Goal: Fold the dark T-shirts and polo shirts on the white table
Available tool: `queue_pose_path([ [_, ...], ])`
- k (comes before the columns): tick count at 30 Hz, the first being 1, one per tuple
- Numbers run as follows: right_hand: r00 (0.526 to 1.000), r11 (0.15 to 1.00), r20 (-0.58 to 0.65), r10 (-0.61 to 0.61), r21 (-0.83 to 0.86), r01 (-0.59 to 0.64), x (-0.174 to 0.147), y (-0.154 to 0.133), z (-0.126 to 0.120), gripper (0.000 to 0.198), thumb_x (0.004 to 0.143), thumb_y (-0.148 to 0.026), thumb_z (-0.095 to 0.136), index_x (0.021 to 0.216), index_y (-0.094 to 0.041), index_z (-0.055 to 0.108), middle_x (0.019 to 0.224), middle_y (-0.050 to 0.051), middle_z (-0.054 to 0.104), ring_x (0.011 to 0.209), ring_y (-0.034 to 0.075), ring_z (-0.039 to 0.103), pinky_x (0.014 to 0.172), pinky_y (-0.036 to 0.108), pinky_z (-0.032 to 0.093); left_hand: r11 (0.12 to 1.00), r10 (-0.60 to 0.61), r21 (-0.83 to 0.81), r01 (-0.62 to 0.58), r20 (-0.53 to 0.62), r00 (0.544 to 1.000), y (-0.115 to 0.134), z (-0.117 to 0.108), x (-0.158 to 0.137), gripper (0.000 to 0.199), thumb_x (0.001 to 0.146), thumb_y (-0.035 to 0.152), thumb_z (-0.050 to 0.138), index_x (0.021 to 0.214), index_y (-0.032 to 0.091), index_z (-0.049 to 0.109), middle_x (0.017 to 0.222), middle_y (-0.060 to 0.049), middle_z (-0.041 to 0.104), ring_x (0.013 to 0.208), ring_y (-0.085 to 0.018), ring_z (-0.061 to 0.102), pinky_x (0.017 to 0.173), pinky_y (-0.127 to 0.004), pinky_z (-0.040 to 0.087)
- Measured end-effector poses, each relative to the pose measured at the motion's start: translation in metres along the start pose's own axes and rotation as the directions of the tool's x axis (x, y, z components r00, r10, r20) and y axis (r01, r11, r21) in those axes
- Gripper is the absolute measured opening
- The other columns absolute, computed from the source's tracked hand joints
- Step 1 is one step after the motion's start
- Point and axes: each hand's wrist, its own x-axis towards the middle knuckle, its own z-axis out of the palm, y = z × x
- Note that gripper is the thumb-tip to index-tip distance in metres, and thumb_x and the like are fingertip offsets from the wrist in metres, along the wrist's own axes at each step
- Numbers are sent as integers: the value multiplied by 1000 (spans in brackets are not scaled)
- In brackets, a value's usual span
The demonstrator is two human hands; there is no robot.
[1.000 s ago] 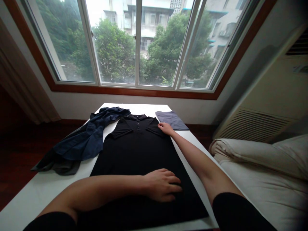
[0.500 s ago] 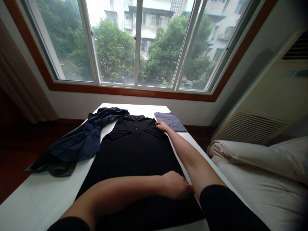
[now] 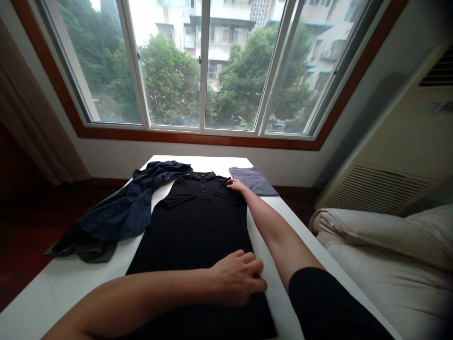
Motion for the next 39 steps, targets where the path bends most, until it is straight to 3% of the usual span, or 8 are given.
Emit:
queue_pose_path([
  [6, 998, 981, 52, 29, 192, -39, 10, -23, -2, 22, 98, -29, 66, 118, -20, 70, 77, 1, 70, 61, 12, 63, 59, 20, 54, 979, 204, -17, -204, -3, 979, 3, -10, -24, 28, 88, 33, 71, 113, 23, 63, 120, -6, 67, 116, -25, 59, 110, -42, 39],
  [11, 997, 979, -30, 68, 193, -61, 8, -35, 9, 24, 99, -26, 63, 119, -15, 71, 69, 1, 65, 50, 8, 54, 52, 17, 48, 979, 200, -43, -201, -24, 980, 3, -15, -34, 21, 91, 35, 69, 107, 23, 62, 107, -4, 69, 100, -22, 63, 108, -40, 41],
  [14, 993, 988, -97, 61, 147, -46, 9, -42, 15, 29, 99, -23, 56, 121, -13, 72, 80, 6, 72, 60, 12, 63, 60, 20, 53, 981, 185, -46, -186, -34, 982, 2, -20, -40, 18, 91, 34, 70, 102, 23, 61, 103, -3, 70, 94, -20, 62, 100, -36, 45],
  [17, 987, 997, -159, 5, 72, 6, 14, -55, 17, 31, 97, -23, 55, 119, -19, 76, 103, 7, 77, 90, 18, 73, 82, 25, 57, 986, 155, -53, -156, -18, 988, 3, -29, -44, 14, 94, 33, 68, 101, 23, 61, 102, -3, 70, 88, -19, 62, 87, -34, 47],
  [21, 971, 995, -214, -103, -29, 99, 24, -75, 25, 32, 95, -27, 57, 118, -26, 80, 126, 4, 75, 125, 24, 66, 108, 31, 48, 984, 162, -81, -160, 18, 987, 4, -51, -50, 8, 98, 30, 65, 100, 23, 62, 99, -2, 71, 85, -18, 63, 74, -34, 47],
  [27, 952, 980, -229, -201, -45, 196, 32, -94, 59, 47, 98, -33, 56, 143, -23, 68, 146, 5, 64, 137, 24, 59, 118, 32, 41, 973, 90, -225, -48, 179, 980, -5, -75, -68, 7, 93, 23, 70, 97, 25, 65, 91, -1, 73, 84, -21, 69, 71, -35, 48],
  [34, 942, 966, -231, -244, 28, 258, 17, -97, 101, 53, 100, -19, 36, 146, -18, 63, 147, 8, 63, 133, 18, 59, 117, 32, 43, 681, 322, -723, 117, 439, 839, -35, -51, -77, 26, 87, 37, 78, 108, 27, 67, 89, 1, 71, 83, -22, 73, 72, -30, 55],
  [39, 928, 965, -270, -256, -126, 229, -3, -82, 113, 51, 102, -20, 32, 140, -15, 66, 144, 11, 63, 133, 20, 58, 118, 32, 41, 885, 7, -445, 136, 307, 952, -36, -35, -71, 30, 96, 42, 67, 119, 23, 69, 105, -7, 70, 96, -25, 69, 86, -36, 55],
])
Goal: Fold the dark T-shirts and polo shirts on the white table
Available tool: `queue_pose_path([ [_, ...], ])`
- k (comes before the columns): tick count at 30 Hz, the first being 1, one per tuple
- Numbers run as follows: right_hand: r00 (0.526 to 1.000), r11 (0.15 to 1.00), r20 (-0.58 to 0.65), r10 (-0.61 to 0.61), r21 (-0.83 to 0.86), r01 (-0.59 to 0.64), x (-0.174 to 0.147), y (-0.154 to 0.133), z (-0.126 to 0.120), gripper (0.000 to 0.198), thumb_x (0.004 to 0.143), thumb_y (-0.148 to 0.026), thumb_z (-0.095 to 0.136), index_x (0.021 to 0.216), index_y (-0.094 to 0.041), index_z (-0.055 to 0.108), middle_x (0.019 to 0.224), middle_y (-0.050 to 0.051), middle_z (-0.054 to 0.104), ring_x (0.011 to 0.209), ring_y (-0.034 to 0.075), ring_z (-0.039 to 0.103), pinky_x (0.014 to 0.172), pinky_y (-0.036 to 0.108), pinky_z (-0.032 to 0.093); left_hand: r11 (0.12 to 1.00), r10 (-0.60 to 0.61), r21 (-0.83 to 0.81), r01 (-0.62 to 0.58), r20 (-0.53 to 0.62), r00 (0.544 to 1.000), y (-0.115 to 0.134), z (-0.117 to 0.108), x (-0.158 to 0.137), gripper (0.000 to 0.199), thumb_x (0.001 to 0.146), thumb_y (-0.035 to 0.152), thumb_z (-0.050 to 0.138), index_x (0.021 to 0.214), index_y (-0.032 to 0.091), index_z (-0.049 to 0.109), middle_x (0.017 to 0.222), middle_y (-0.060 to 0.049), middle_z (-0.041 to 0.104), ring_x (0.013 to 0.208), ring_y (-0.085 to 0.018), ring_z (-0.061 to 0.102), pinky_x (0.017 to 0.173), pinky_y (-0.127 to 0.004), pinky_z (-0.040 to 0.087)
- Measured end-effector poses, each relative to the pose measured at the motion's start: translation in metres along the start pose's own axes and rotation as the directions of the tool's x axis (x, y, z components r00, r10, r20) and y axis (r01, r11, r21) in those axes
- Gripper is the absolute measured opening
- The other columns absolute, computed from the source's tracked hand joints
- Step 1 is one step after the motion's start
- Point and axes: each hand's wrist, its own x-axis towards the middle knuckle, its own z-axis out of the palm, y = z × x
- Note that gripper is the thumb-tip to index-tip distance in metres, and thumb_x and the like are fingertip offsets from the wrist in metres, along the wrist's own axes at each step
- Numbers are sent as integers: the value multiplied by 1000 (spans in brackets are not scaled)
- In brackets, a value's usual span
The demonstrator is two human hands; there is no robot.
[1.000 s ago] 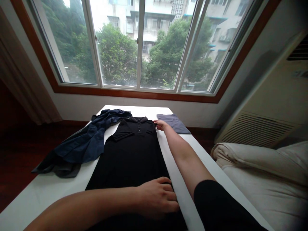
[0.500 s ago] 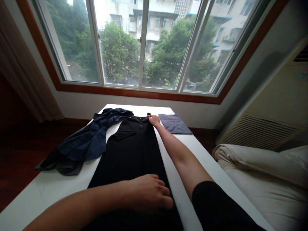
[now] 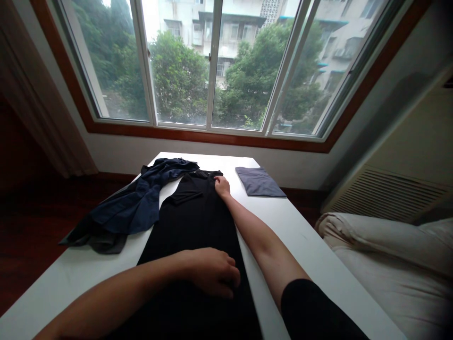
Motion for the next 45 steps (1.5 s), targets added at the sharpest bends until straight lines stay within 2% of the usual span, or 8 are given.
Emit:
queue_pose_path([
  [5, 960, 958, 234, -157, -201, 206, -19, 5, 9, 53, 107, -41, 47, 154, -18, 55, 163, 12, 44, 152, 26, 40, 126, 38, 29, 970, 25, 242, 23, -192, 981, 13, 34, 15, 54, 95, 44, 65, 143, 19, 58, 145, -18, 56, 133, -37, 55, 109, -54, 48],
  [10, 907, 912, 378, -185, -278, 301, -24, 4, 9, 58, 111, -49, 37, 163, -24, 43, 170, 10, 34, 157, 30, 30, 127, 47, 25, 974, 21, 224, 28, -213, 977, 26, 58, 12, 60, 109, 42, 37, 165, 20, 36, 172, -17, 28, 159, -36, 26, 125, -64, 28],
  [20, 909, 955, 404, -98, -220, 201, -38, -26, 2, 57, 111, -52, 36, 164, -29, 41, 171, 10, 30, 158, 27, 29, 127, 50, 22, 995, -7, 96, 24, -169, 986, 40, 54, 8, 62, 110, 47, 34, 167, 22, 32, 174, -15, 23, 162, -36, 19, 127, -67, 18],
  [28, 878, 917, 398, -265, -176, 357, -104, -48, 5, 63, 108, -59, 42, 163, -29, 41, 174, 11, 21, 161, 31, 17, 129, 56, 14, 996, -12, 85, 25, -154, 988, 52, 59, 8, 63, 111, 48, 32, 168, 22, 29, 175, -15, 21, 162, -35, 17, 128, -67, 18],
  [32, 920, 931, 315, -231, -203, 303, -120, -54, -3, 65, 108, -58, 43, 164, -26, 41, 174, 14, 21, 161, 35, 16, 128, 59, 14, 996, -9, 81, 22, -156, 988, 52, 60, 8, 64, 110, 48, 34, 168, 22, 29, 175, -14, 20, 162, -35, 16, 128, -66, 18],
  [37, 923, 898, 176, -342, -227, 376, -117, -52, -24, 58, 109, -49, 42, 163, -27, 42, 176, 9, 13, 163, 31, 6, 130, 56, 5, 998, 0, 56, 9, -154, 988, 52, 62, 9, 64, 111, 48, 31, 168, 22, 28, 175, -16, 18, 162, -36, 15, 127, -68, 16],
  [41, 944, 944, 293, -155, -236, 228, -114, -37, -22, 70, 106, -62, 42, 165, -24, 39, 175, 14, 16, 162, 34, 11, 128, 58, 12, 997, 7, 77, 6, -158, 987, 50, 65, 10, 64, 111, 50, 31, 169, 23, 26, 176, -14, 17, 162, -35, 14, 128, -67, 16],
  [45, 912, 943, 376, -162, -215, 256, -111, -23, -11, 72, 105, -69, 37, 165, -30, 38, 175, 13, 17, 162, 33, 12, 129, 58, 8, 997, 7, 83, 6, -159, 987, 49, 60, 11, 65, 111, 53, 31, 169, 23, 27, 176, -14, 13, 163, -34, 11, 129, -63, 17],
])
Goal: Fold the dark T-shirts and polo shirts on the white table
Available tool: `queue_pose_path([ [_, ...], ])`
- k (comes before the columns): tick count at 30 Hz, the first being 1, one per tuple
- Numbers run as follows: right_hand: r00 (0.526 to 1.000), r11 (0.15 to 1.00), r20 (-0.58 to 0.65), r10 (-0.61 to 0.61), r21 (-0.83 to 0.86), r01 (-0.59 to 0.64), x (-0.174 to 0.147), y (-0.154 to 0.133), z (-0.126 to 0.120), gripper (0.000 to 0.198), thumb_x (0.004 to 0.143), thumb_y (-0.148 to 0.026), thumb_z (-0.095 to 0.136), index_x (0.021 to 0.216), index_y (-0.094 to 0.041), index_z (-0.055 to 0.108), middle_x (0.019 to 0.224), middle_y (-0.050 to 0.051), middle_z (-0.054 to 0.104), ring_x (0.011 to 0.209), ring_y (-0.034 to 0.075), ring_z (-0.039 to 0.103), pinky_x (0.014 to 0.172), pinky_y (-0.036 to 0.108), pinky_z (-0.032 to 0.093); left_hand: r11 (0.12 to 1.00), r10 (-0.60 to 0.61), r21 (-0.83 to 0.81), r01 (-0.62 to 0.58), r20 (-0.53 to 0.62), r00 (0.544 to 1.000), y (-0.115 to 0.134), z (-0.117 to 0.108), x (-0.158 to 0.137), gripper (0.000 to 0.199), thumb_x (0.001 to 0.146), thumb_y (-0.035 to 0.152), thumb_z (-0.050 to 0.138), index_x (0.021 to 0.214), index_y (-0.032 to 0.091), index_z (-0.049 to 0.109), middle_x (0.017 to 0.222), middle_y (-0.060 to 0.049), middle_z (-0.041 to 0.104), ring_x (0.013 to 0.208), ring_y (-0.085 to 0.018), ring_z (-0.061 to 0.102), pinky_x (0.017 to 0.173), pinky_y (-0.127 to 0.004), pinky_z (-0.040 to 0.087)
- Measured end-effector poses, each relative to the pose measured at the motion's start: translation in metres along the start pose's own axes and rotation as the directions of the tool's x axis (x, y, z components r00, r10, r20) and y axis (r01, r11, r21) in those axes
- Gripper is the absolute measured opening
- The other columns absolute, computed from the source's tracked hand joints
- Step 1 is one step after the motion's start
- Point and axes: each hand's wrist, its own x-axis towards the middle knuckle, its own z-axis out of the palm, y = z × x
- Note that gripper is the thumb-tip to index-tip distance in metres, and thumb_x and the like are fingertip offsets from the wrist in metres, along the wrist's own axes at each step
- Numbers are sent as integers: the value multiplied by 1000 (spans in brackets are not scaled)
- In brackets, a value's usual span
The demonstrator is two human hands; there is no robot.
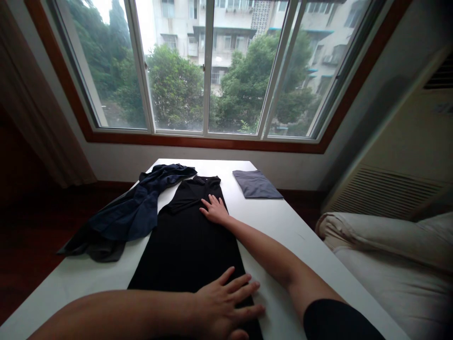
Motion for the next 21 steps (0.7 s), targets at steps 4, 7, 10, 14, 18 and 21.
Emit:
queue_pose_path([
  [4, 1000, 1000, 1, 16, 0, -16, 12, 9, 3, 71, 106, -69, 36, 165, -31, 38, 175, 11, 17, 163, 31, 10, 129, 56, 7, 999, -48, -1, 48, -25, 999, -3, -11, -1, 72, 109, 59, 36, 169, 21, 26, 176, -17, 10, 163, -36, 8, 129, -64, 16],
  [7, 999, 999, 0, 39, 0, -39, 21, 17, 2, 71, 105, -69, 37, 165, -32, 37, 175, 11, 17, 163, 31, 9, 129, 55, 7, 997, -73, -11, 72, -11, 997, -6, -14, -5, 75, 107, 62, 37, 169, 20, 25, 176, -17, 12, 163, -37, 11, 128, -65, 16],
  [10, 998, 998, -6, 58, -9, -58, 26, 28, 2, 70, 106, -69, 37, 165, -32, 37, 175, 12, 18, 163, 31, 11, 129, 54, 8, 995, -90, -34, 90, 10, 996, -7, -10, -8, 75, 108, 62, 35, 169, 21, 25, 176, -17, 14, 162, -36, 13, 128, -66, 14],
  [14, 997, 997, -17, 75, -8, -75, 28, 42, 0, 71, 105, -70, 38, 165, -32, 38, 175, 11, 19, 163, 30, 12, 129, 53, 7, 995, -95, -21, 95, 8, 995, -8, -6, -1, 73, 108, 61, 34, 169, 21, 27, 175, -17, 16, 162, -36, 15, 128, -66, 16],
  [18, 997, 997, -1, 75, -23, -75, 24, 56, -5, 71, 106, -70, 37, 166, -32, 37, 175, 10, 18, 163, 29, 12, 130, 51, 7, 996, -84, 3, 84, -26, 996, -9, -3, 15, 72, 108, 59, 35, 168, 19, 30, 175, -17, 18, 162, -36, 16, 128, -66, 17],
  [21, 997, 997, 12, 72, -39, -71, 18, 69, -11, 71, 106, -69, 36, 166, -32, 35, 175, 10, 18, 163, 28, 12, 130, 50, 7, 998, -69, 6, 70, -36, 997, -9, 0, 28, 72, 108, 60, 34, 167, 19, 30, 175, -17, 19, 162, -35, 15, 128, -65, 16],
])
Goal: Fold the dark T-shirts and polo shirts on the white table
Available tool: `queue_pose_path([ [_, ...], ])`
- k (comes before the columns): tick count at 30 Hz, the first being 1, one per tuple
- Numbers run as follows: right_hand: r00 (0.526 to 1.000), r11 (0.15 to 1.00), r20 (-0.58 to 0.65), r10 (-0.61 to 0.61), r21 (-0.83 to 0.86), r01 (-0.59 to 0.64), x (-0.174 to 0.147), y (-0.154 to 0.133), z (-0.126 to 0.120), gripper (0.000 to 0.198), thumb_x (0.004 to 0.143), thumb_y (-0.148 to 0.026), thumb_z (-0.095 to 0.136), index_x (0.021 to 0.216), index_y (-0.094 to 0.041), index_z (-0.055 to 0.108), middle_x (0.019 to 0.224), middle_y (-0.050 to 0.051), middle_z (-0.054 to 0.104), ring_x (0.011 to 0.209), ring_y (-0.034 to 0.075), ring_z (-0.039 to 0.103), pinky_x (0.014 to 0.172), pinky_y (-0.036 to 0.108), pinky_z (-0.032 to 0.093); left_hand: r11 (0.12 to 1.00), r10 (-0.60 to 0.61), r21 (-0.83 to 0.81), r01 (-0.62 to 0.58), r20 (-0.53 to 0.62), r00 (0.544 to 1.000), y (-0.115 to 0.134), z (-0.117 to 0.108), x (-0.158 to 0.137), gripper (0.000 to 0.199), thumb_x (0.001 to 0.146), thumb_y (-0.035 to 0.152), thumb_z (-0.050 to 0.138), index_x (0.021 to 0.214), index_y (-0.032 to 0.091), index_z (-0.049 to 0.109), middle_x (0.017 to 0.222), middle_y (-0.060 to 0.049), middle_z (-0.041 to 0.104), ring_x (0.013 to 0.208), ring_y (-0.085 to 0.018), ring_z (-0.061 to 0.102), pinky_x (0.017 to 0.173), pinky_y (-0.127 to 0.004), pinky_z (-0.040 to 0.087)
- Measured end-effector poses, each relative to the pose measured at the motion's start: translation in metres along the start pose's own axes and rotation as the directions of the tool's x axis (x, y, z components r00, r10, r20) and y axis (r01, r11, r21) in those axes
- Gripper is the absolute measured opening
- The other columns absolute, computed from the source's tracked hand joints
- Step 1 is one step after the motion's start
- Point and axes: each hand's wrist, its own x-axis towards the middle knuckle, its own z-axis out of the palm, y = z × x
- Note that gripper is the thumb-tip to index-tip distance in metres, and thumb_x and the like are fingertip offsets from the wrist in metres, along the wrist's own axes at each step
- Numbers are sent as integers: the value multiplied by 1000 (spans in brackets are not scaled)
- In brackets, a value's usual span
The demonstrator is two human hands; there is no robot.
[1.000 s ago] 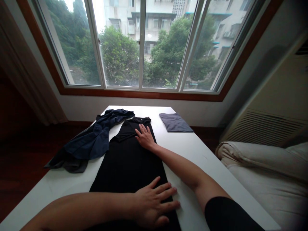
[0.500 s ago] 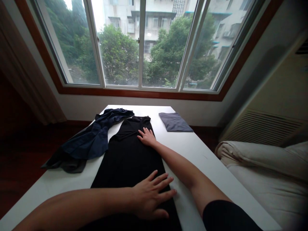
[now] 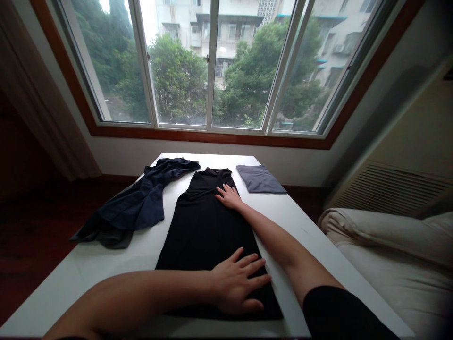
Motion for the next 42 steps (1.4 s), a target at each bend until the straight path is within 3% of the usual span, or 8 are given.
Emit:
queue_pose_path([
  [7, 1000, 1000, 6, 21, -12, -21, -7, 20, -13, 66, 107, -63, 40, 165, -31, 38, 174, 9, 20, 162, 27, 15, 130, 47, 9, 999, 36, 19, -35, -66, 997, -7, 5, 20, 66, 108, 57, 39, 163, 20, 39, 173, -15, 26, 160, -34, 26, 128, -63, 21],
  [12, 997, 1000, -83, -3, -15, 1, -25, 6, -20, 60, 108, -51, 47, 162, -24, 45, 169, 13, 33, 159, 29, 26, 128, 50, 17, 994, -102, 7, 111, -333, 937, -48, -16, 7, 44, 104, 41, 55, 144, 24, 61, 162, -10, 47, 148, -29, 46, 125, -53, 33],
  [18, 882, 898, -199, -427, 24, 440, -91, -63, -25, 30, 102, -33, 63, 128, -21, 73, 138, 12, 66, 131, 27, 57, 117, 43, 39, 819, -515, -152, 554, -621, 591, -164, -75, -22, 26, 100, 25, 55, 118, 21, 74, 137, -9, 64, 131, -24, 56, 119, -39, 41],
  [22, 676, 668, -103, -730, 99, 737, -144, -143, -27, 30, 106, -40, 56, 126, -23, 72, 113, 8, 73, 104, 22, 67, 98, 36, 51, 519, -771, -221, 826, -538, 340, -242, -98, -35, 33, 99, 23, 54, 126, 15, 70, 138, -13, 63, 131, -26, 53, 118, -35, 38],
  [24, 596, 587, -54, -801, 125, 800, -165, -179, -27, 36, 106, -44, 55, 135, -26, 67, 112, 7, 73, 101, 21, 69, 89, 33, 54, 410, -845, -247, 878, -464, 264, -267, -100, -37, 39, 98, 24, 55, 133, 14, 67, 139, -14, 63, 131, -28, 54, 114, -35, 39],
  [31, 667, 689, 178, -723, 121, 714, -200, -230, -22, 54, 100, -67, 51, 134, -26, 63, 101, 9, 76, 73, 25, 72, 49, 31, 45, 367, -887, -296, 882, -397, 236, -312, -94, -22, 51, 89, 25, 63, 139, 16, 63, 140, -15, 67, 126, -30, 62, 104, -34, 46],
  [36, 685, 748, 303, -663, 220, 627, -203, -225, -38, 50, 96, -70, 52, 96, -23, 70, 84, 6, 73, 71, 24, 69, 54, 28, 40, 367, -906, -374, 852, -353, 236, -336, -93, -10, 59, 77, 20, 74, 136, 21, 66, 139, -14, 69, 125, -32, 66, 99, -33, 49],
  [42, 842, 697, 164, -513, 653, 298, -207, -193, -67, 43, 100, -57, 60, 80, -19, 58, 75, -3, 61, 70, 11, 58, 62, 21, 36, 371, -922, -543, 754, -315, 226, -349, -98, -6, 27, 79, 21, 70, 105, 22, 78, 108, -6, 80, 99, -24, 74, 81, -25, 55],
])
